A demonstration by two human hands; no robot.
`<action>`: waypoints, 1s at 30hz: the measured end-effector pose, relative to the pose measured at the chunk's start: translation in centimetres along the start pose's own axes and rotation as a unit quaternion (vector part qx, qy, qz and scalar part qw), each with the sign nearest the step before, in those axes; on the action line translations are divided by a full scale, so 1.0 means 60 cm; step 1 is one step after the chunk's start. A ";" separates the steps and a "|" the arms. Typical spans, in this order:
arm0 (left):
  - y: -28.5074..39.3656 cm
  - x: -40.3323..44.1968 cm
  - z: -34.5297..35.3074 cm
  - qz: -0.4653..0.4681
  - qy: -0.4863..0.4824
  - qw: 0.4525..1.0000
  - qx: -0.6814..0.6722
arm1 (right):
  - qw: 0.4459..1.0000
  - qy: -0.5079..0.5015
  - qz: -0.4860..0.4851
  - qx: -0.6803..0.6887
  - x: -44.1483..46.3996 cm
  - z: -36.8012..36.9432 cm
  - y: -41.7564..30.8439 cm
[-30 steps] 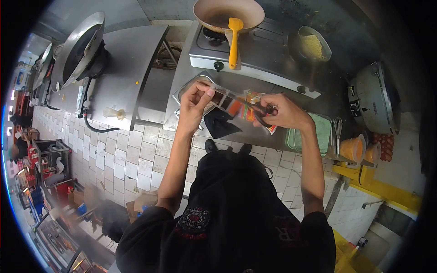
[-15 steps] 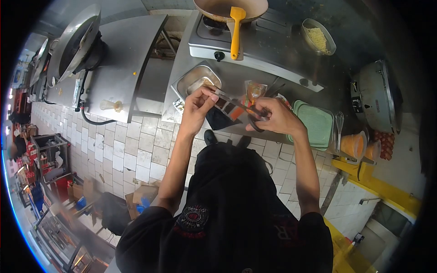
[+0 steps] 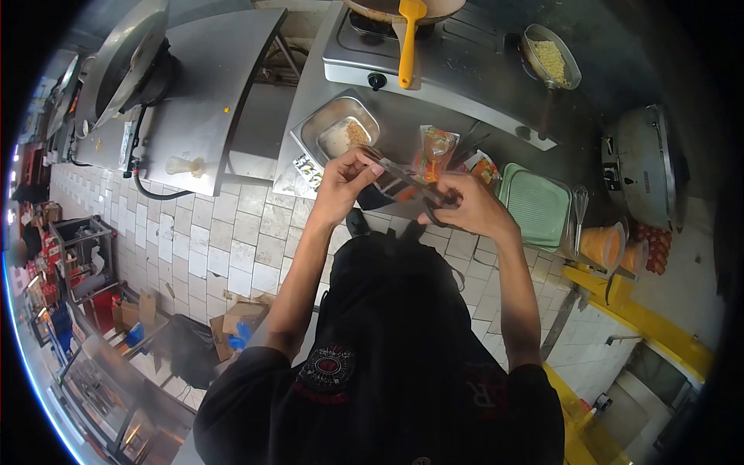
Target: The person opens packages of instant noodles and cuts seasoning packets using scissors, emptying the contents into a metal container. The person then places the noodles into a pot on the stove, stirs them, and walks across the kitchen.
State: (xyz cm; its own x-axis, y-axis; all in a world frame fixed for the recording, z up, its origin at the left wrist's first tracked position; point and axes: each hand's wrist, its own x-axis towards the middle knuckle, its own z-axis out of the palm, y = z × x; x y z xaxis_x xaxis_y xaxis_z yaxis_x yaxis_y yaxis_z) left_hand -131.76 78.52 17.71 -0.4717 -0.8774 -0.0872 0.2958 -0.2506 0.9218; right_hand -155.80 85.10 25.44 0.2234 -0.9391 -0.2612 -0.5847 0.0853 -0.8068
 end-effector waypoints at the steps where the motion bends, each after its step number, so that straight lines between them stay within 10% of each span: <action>1: -0.004 -0.001 0.001 -0.009 -0.001 1.000 0.003 | 1.000 -0.001 0.001 0.000 -0.004 0.003 0.005; 30: -0.236 0.157 0.057 -0.091 -0.122 0.988 -0.029 | 0.992 0.112 0.050 0.012 0.015 -0.004 0.270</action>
State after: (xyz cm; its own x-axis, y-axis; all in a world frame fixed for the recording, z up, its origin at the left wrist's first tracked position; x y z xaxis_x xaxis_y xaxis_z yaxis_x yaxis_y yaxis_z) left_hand -143.24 75.18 5.15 -0.7056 -0.6928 -0.1489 0.2312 -0.4237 0.8758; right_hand -165.26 85.54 12.25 -0.0159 -0.9758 -0.2180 -0.5752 0.1872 -0.7963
